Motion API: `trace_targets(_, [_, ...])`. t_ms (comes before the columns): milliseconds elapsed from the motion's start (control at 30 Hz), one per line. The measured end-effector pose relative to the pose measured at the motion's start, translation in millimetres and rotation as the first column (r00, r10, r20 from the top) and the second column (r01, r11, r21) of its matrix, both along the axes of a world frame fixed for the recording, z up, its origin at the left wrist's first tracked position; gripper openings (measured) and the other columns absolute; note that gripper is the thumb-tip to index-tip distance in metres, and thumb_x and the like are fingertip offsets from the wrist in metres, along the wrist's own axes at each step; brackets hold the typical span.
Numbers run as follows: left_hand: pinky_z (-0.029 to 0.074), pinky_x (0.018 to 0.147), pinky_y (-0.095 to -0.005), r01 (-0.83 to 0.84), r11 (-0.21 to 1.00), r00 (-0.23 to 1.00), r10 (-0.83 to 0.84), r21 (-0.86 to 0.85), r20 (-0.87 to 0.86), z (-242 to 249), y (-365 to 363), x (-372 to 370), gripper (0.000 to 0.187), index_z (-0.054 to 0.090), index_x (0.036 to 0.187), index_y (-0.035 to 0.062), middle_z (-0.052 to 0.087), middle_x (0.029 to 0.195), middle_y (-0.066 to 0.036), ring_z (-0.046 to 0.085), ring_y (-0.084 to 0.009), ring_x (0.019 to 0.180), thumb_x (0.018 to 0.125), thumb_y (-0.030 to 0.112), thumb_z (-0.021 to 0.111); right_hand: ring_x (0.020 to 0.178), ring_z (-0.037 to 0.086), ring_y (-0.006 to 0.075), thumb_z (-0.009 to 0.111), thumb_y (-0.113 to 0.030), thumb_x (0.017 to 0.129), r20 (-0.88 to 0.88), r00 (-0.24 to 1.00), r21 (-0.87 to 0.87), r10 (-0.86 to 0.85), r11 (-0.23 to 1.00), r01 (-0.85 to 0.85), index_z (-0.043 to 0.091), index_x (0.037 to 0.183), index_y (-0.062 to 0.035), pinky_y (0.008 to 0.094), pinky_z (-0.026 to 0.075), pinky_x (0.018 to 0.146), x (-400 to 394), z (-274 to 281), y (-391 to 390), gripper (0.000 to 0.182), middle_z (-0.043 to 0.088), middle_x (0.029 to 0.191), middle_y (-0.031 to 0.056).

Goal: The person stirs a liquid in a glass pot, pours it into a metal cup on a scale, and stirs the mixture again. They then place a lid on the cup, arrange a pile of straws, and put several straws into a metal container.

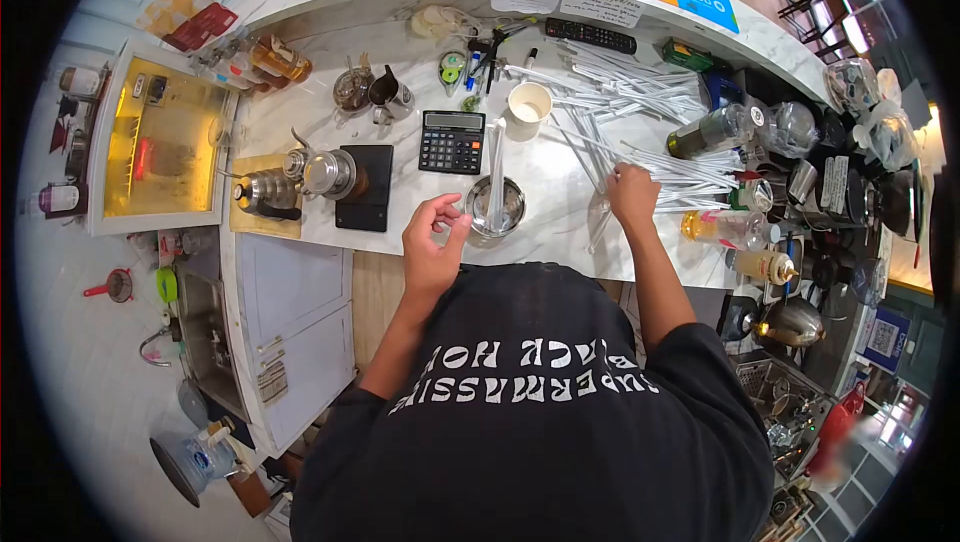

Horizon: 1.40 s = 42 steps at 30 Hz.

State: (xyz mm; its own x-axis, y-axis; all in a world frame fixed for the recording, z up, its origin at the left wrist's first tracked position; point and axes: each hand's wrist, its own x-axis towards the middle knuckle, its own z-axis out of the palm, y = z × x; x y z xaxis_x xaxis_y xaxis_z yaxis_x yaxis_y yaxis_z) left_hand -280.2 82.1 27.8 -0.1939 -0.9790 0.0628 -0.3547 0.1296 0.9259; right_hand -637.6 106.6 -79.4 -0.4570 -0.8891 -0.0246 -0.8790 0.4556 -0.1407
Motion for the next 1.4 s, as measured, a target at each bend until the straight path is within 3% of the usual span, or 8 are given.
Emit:
trace_targets(67, [0.047,0.079,-0.0312,0.006,1.000,1.000,-0.006,-0.012,0.002,9.9,6.7,-12.9,0.031,0.070,0.119,0.0021,0.069,0.095,-0.005,0.064,-0.0153,0.085,0.091,0.013,0.076,0.092,0.073,0.0348,0.073,-0.028,0.089,0.304,0.952,0.050,-0.026,0.999,0.011,0.078,0.104,-0.0073,0.0517,0.054,0.082,-6.7,18.9,15.1,0.026,0.077,0.094,0.0159])
trace_targets(167, [0.047,0.079,-0.0309,0.045,0.999,0.998,-0.044,-0.024,0.044,19.2,12.9,-38.3,0.029,0.071,0.118,0.0034,0.069,0.094,-0.005,0.064,-0.0156,0.085,0.091,0.012,0.075,0.090,0.073,0.0372,0.074,-0.031,0.089,0.431,0.902,0.065,-0.025,0.998,-0.003,0.078,0.106,-0.0054,0.0478,0.055,0.082,-20.3,35.3,41.0,0.031,0.077,0.093,0.0187])
trace_targets(567, [0.050,0.076,-0.0336,0.353,0.930,0.932,-0.359,0.100,0.053,-7.8,23.9,-173.2,0.033,0.071,0.120,0.0071,0.068,0.100,-0.006,0.063,-0.0171,0.084,0.091,0.020,0.078,0.095,0.072,0.0400,0.071,-0.031,0.092,0.556,0.831,0.246,0.003,0.955,-0.168,0.079,0.104,-0.0071,0.0493,0.056,0.086,-65.2,50.1,119.4,0.028,0.076,0.096,0.0202])
trace_targets(833, [0.053,0.075,-0.0438,0.363,0.928,0.743,-0.342,0.083,0.576,-91.8,16.7,-211.4,0.022,0.077,0.101,0.0093,0.071,0.097,-0.011,0.069,-0.0303,0.085,0.090,0.028,0.076,0.095,0.072,0.0399,0.072,-0.030,0.092,0.581,0.811,0.170,0.076,0.963,-0.211,0.079,0.106,-0.0081,0.0499,0.056,0.087,-85.2,37.3,119.0,0.027,0.076,0.095,0.0190])
trace_targets(1067, [0.053,0.077,-0.0460,0.260,0.950,0.786,-0.312,0.174,0.534,-93.1,33.2,-218.6,0.015,0.077,0.092,0.0107,0.068,0.090,-0.011,0.068,-0.0308,0.087,0.089,0.025,0.078,0.094,0.072,0.0394,0.070,-0.030,0.093,0.702,0.708,0.138,0.075,0.961,-0.238,0.078,0.112,-0.0058,0.0472,0.056,0.086,-98.8,36.8,114.7,0.032,0.076,0.096,0.0215])
trace_targets(1167, [0.050,0.069,-0.0422,0.192,0.981,0.863,-0.168,-0.002,0.476,-78.8,44.2,-209.1,0.016,0.077,0.093,0.0067,0.065,0.080,-0.011,0.064,-0.0286,0.075,0.088,0.022,0.078,0.092,0.073,0.0374,0.070,-0.030,0.094,0.720,0.685,0.070,0.109,0.971,-0.229,0.078,0.112,-0.0051,0.0453,0.055,0.084,-100.8,28.1,115.5,0.032,0.076,0.094,0.0215])
trace_targets(1267, [0.041,0.059,-0.0314,0.081,0.993,0.932,-0.104,0.080,0.348,-55.5,49.3,-193.1,0.016,0.076,0.097,0.0044,0.055,0.069,-0.003,0.049,-0.0145,0.061,0.088,0.017,0.080,0.089,0.072,0.0347,0.071,-0.030,0.094,0.787,0.615,0.060,0.048,0.986,-0.153,0.078,0.111,-0.0034,0.0434,0.055,0.082,-94.8,21.0,113.5,0.033,0.075,0.094,0.0209])
trace_targets(1400, [0.041,0.058,-0.0304,-0.061,0.983,0.975,0.022,0.175,0.220,-40.3,70.5,-170.2,0.015,0.075,0.097,0.0035,0.058,0.068,-0.002,0.050,-0.0115,0.061,0.091,0.016,0.079,0.085,0.070,0.0332,0.074,-0.028,0.093,0.763,0.642,-0.025,0.077,0.996,-0.090,0.078,0.110,-0.0018,0.0425,0.054,0.078,-76.0,24.6,106.7,0.032,0.073,0.094,0.0196])
